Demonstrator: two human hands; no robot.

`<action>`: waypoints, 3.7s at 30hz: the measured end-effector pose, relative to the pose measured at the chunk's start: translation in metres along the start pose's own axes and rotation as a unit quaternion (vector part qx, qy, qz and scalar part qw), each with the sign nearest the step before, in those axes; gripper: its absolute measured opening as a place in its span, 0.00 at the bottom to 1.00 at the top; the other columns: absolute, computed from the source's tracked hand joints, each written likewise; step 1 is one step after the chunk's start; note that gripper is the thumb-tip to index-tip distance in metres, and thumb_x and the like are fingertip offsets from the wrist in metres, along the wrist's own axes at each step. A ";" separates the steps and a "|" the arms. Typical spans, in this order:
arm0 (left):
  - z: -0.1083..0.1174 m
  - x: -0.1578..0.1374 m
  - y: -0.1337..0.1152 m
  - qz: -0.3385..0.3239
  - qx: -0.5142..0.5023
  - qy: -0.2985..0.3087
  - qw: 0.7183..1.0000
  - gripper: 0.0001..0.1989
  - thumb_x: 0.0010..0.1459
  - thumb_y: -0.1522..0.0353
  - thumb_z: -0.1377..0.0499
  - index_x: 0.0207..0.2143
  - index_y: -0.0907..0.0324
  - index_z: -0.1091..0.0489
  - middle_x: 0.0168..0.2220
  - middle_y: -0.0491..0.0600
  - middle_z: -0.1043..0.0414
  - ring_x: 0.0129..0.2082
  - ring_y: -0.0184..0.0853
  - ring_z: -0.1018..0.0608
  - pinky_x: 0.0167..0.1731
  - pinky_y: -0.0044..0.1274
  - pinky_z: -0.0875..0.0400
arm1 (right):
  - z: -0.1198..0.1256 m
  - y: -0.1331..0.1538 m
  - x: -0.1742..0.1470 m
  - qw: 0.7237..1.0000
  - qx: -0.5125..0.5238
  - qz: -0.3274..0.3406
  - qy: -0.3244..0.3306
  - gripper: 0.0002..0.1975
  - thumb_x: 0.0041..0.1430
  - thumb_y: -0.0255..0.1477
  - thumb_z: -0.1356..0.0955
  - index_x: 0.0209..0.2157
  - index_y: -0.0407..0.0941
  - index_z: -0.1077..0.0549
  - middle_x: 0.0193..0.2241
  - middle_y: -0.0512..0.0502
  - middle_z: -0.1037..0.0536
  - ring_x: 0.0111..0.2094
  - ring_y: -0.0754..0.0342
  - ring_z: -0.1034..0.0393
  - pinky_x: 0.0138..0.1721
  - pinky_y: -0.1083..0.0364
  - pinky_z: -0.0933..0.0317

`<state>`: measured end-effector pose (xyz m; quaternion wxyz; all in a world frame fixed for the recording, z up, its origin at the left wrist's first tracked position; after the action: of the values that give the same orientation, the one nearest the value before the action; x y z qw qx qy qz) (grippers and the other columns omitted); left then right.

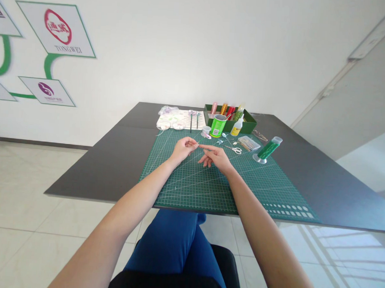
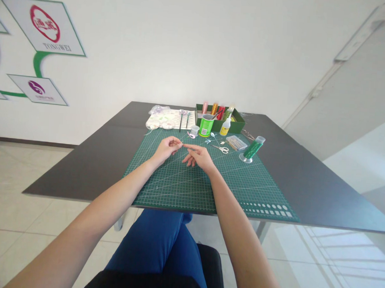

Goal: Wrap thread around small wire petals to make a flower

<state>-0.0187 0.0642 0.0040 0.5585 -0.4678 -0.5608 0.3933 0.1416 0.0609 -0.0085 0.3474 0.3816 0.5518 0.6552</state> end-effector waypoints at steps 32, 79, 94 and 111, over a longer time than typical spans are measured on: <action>-0.002 -0.002 0.001 0.008 0.019 0.007 1.000 0.11 0.54 0.67 0.32 0.31 0.62 0.30 0.20 0.42 0.34 0.17 0.25 0.34 0.17 0.17 0.43 | -0.001 0.000 0.001 1.000 -0.012 -0.004 0.002 0.32 0.57 0.44 0.29 0.56 0.38 0.26 0.25 0.40 0.17 0.17 0.55 0.28 0.17 0.60 0.40; -0.001 -0.001 0.001 0.011 0.010 -0.006 1.000 0.08 0.55 0.68 0.34 0.31 0.63 0.29 0.21 0.44 0.33 0.19 0.25 0.34 0.19 0.19 0.42 | -0.001 0.000 0.000 1.000 -0.009 -0.003 0.003 0.32 0.56 0.44 0.29 0.57 0.38 0.27 0.24 0.42 0.17 0.17 0.56 0.28 0.17 0.60 0.40; -0.001 -0.002 -0.001 0.010 0.018 -0.008 1.000 0.08 0.55 0.66 0.34 0.31 0.63 0.28 0.20 0.43 0.34 0.19 0.26 0.35 0.19 0.19 0.42 | -0.002 0.001 0.000 1.000 -0.011 -0.002 0.005 0.32 0.56 0.44 0.29 0.57 0.37 0.26 0.24 0.42 0.17 0.17 0.56 0.28 0.17 0.61 0.40; 0.001 -0.001 0.000 -0.002 0.026 -0.007 1.000 0.07 0.55 0.68 0.35 0.31 0.63 0.28 0.22 0.44 0.33 0.20 0.26 0.34 0.20 0.20 0.41 | -0.002 0.001 0.000 1.000 -0.013 -0.002 0.003 0.31 0.57 0.43 0.30 0.57 0.38 0.26 0.24 0.41 0.17 0.18 0.56 0.28 0.17 0.60 0.40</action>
<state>-0.0194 0.0636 0.0035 0.5672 -0.4494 -0.5550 0.4103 0.1401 0.0596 -0.0076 0.3521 0.3736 0.5453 0.6626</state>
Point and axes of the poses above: each hand's wrist, its own x-axis towards the middle knuckle, its own z-axis out of the back of the hand, y = z × x, the point moved 5 cm from there along x, towards the middle knuckle
